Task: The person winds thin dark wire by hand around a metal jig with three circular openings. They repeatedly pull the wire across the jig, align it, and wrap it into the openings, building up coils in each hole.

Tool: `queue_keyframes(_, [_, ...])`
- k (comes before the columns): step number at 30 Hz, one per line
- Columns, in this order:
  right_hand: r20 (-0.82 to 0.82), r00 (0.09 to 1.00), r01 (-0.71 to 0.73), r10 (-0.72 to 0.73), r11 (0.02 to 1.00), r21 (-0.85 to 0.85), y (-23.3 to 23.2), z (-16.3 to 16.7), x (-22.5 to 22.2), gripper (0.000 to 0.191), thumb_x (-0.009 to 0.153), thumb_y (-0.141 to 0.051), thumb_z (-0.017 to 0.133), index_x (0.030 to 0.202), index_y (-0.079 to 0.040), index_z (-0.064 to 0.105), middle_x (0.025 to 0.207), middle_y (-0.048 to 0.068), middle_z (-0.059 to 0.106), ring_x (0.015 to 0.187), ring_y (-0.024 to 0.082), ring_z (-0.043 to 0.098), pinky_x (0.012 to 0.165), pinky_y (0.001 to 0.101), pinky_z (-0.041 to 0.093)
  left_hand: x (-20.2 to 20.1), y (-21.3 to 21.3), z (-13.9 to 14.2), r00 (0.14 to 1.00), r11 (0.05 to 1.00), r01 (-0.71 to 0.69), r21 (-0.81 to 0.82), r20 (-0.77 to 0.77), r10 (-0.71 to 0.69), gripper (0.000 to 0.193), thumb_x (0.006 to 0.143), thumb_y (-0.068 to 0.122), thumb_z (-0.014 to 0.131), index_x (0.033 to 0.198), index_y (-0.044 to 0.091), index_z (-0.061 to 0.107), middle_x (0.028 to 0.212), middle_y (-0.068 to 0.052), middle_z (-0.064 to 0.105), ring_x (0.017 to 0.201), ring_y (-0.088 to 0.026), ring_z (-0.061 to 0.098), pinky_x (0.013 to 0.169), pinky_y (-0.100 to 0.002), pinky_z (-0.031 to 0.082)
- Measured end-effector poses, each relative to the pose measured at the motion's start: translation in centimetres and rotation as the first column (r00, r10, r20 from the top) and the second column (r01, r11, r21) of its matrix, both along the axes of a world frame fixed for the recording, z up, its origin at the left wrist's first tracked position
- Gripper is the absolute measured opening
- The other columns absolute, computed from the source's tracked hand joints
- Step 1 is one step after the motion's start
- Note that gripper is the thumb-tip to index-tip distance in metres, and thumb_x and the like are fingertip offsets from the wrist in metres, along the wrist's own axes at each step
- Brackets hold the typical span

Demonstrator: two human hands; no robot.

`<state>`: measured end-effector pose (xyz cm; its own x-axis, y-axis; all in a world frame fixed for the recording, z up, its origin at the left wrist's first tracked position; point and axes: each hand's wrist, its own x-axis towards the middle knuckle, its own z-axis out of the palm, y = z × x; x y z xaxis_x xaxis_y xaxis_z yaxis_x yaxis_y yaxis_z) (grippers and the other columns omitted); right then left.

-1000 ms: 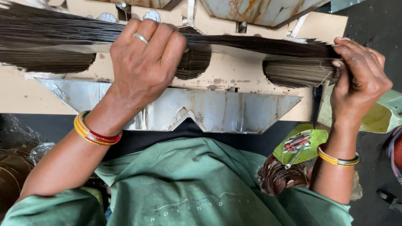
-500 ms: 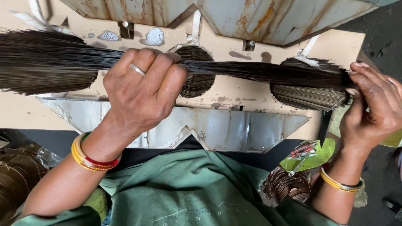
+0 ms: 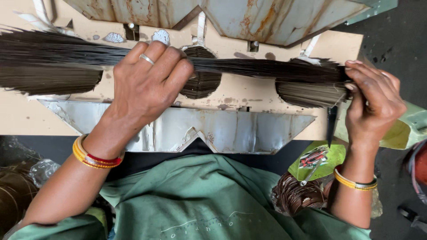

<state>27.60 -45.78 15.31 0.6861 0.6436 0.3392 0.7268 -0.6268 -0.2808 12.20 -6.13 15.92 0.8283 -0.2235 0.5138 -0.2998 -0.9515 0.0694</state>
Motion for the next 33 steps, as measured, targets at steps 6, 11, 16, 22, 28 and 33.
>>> queue_keyframes(6, [-0.035,0.985,-0.174,0.171,0.966,-0.192,3.3,5.4,-0.1,0.032,0.089,-0.009,0.075,0.118,0.004,0.069,0.131,0.020,0.068,0.125,0.034,0.064,0.115,0.0457,0.042,-4.6,2.6,0.0,0.989,0.995,-0.088,0.037,0.123,0.083,0.020,0.090,0.011,0.073,0.110,0.009,0.071,0.106,-0.003,0.064,0.107,-0.019,0.058,0.100,-0.040,0.038])
queue_keyframes(11, [-0.062,0.903,-0.422,0.424,0.855,-0.302,8.5,6.5,-0.6,0.073,0.083,-0.035,0.078,0.140,0.003,0.052,0.153,0.022,0.048,0.136,0.043,0.051,0.119,0.0542,0.033,-9.3,5.9,-1.4,0.935,0.952,-0.267,-0.149,0.199,0.293,0.017,0.090,0.008,0.075,0.106,0.009,0.068,0.113,-0.006,0.063,0.114,-0.027,0.054,0.102,-0.042,0.031])
queue_keyframes(16, [-0.093,0.774,-0.593,0.627,0.664,-0.456,13.0,5.6,0.2,0.062,0.093,-0.026,0.073,0.148,-0.005,0.053,0.164,0.017,0.041,0.140,0.042,0.051,0.122,0.0486,0.040,-10.1,6.8,-3.1,0.928,0.908,-0.226,-0.352,0.206,0.311,0.017,0.089,-0.003,0.073,0.102,0.006,0.067,0.105,-0.007,0.057,0.107,-0.026,0.055,0.091,-0.036,0.044])
queue_keyframes(22, [-0.180,0.790,-0.591,0.586,0.651,-0.476,13.4,4.7,0.3,0.056,0.091,-0.012,0.074,0.144,-0.009,0.056,0.161,0.012,0.047,0.130,0.038,0.055,0.108,0.0455,0.049,-9.8,7.5,-4.1,0.938,0.880,-0.173,-0.442,0.198,0.284,0.021,0.088,-0.009,0.073,0.105,0.003,0.071,0.105,-0.008,0.059,0.102,-0.026,0.057,0.087,-0.035,0.045])
queue_keyframes(28, [-0.137,0.722,-0.659,0.678,0.614,-0.436,14.6,3.2,0.5,0.059,0.090,-0.005,0.073,0.146,-0.015,0.057,0.164,0.018,0.041,0.149,0.038,0.047,0.122,0.0543,0.039,-10.5,8.8,-5.4,0.932,0.875,-0.214,-0.434,0.177,0.316,0.019,0.088,-0.009,0.074,0.102,0.003,0.071,0.101,-0.007,0.060,0.097,-0.023,0.055,0.088,-0.034,0.043])
queue_keyframes(33, [-0.092,0.759,-0.599,0.644,0.637,-0.485,15.7,1.5,-0.2,0.061,0.093,-0.006,0.072,0.149,-0.026,0.059,0.169,0.018,0.035,0.153,0.036,0.043,0.125,0.0543,0.033,-11.5,10.4,-7.1,0.926,0.904,-0.238,-0.356,0.196,0.322,0.016,0.089,-0.006,0.075,0.101,0.004,0.072,0.100,-0.007,0.060,0.097,-0.024,0.055,0.085,-0.034,0.042])
